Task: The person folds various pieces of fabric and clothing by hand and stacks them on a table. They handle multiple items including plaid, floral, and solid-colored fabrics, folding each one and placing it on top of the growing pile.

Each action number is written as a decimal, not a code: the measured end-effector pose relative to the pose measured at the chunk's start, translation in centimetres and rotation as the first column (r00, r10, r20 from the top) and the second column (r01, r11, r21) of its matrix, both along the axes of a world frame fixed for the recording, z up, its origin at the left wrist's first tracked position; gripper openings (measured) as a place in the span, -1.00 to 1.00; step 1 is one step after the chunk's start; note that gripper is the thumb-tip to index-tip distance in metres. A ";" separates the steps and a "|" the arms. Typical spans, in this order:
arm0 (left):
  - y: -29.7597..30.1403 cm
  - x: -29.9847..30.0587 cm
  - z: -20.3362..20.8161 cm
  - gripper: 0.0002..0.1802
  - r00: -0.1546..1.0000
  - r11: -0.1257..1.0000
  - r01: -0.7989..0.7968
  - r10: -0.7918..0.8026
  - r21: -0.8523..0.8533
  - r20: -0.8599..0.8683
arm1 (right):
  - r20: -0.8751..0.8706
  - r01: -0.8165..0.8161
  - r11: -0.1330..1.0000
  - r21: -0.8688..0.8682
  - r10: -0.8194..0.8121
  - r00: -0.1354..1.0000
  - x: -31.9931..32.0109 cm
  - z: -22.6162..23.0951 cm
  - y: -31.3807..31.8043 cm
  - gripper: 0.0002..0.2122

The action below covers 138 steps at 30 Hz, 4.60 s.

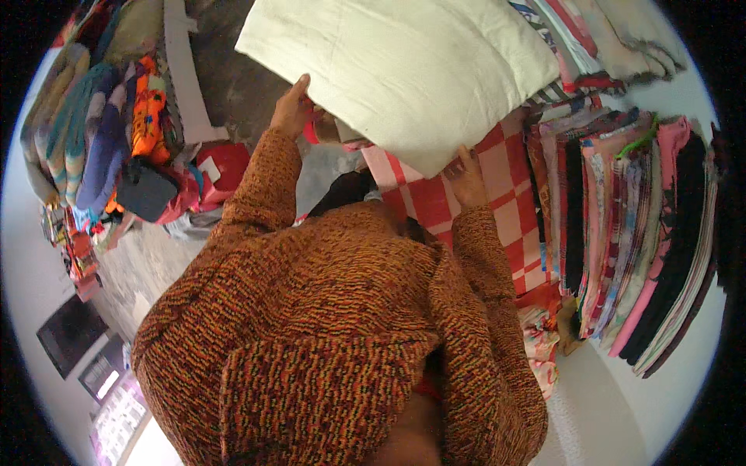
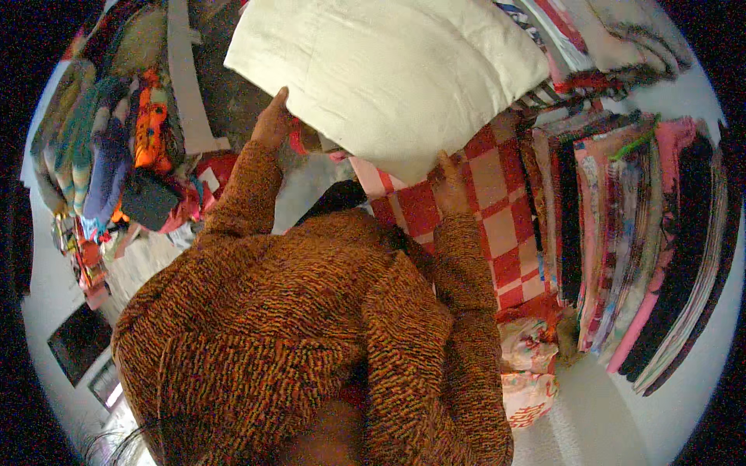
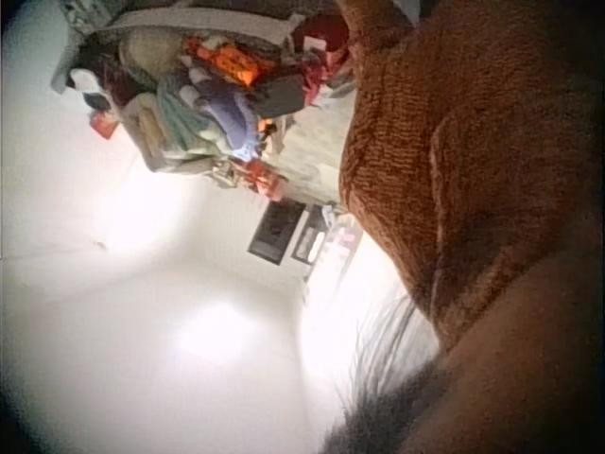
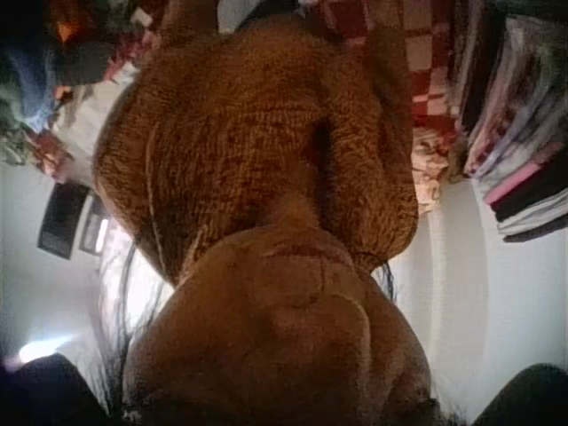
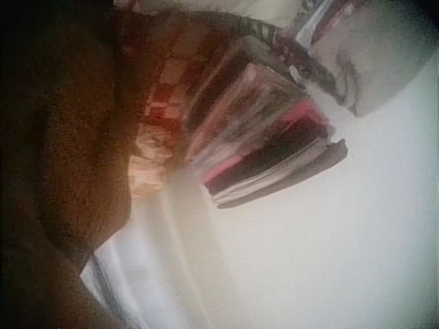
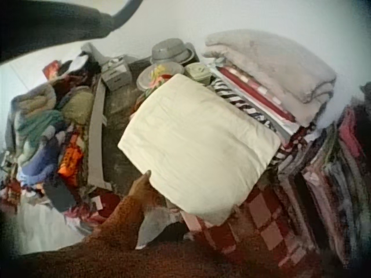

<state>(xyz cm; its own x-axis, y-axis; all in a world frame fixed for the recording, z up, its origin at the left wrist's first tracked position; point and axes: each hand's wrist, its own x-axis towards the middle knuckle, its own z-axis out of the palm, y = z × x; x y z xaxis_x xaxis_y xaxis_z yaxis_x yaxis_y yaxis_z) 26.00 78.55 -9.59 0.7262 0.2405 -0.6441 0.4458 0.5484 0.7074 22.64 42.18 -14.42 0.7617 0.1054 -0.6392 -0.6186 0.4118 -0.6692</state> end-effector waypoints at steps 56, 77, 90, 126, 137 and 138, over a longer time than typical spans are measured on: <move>0.6 8.6 11.6 -0.28 0.840 0.926 0.377 -0.342 0.001 0.421 | 0.376 0.277 0.900 0.337 -0.398 0.837 13.2 17.6 3.6 -0.51; 3.9 9.0 2.4 0.11 0.798 0.843 -0.219 0.444 -0.491 0.408 | 0.160 0.264 0.952 0.154 -0.287 0.944 12.0 14.0 -0.3 -0.54; 9.1 11.8 -3.1 -0.26 0.943 0.944 -0.310 0.320 -0.108 0.094 | 0.459 0.006 0.693 -0.721 0.471 0.753 5.8 9.7 -0.6 -0.53; 8.2 11.2 -1.9 -0.22 0.919 0.931 -0.272 0.327 -0.245 0.221 | 0.233 -0.149 0.987 -0.053 0.157 0.960 4.9 4.7 1.0 -0.57; 7.5 13.0 10.4 -0.40 0.921 0.988 -0.095 0.133 -0.119 0.366 | 0.091 0.027 0.992 0.123 -0.038 0.995 9.4 12.3 -0.5 -0.63; 6.4 13.3 13.3 -0.43 0.900 0.981 -0.106 0.165 -0.165 0.403 | 0.122 0.074 0.995 0.062 -0.082 0.989 9.9 13.8 -1.2 -0.63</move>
<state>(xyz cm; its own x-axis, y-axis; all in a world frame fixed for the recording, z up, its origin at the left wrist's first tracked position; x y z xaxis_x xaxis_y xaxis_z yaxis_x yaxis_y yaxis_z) 39.32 84.94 3.66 0.9000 0.2879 -0.3273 0.0445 0.6863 0.7260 32.56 40.95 -0.65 0.8423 0.0762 -0.5336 -0.4964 0.4953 -0.7129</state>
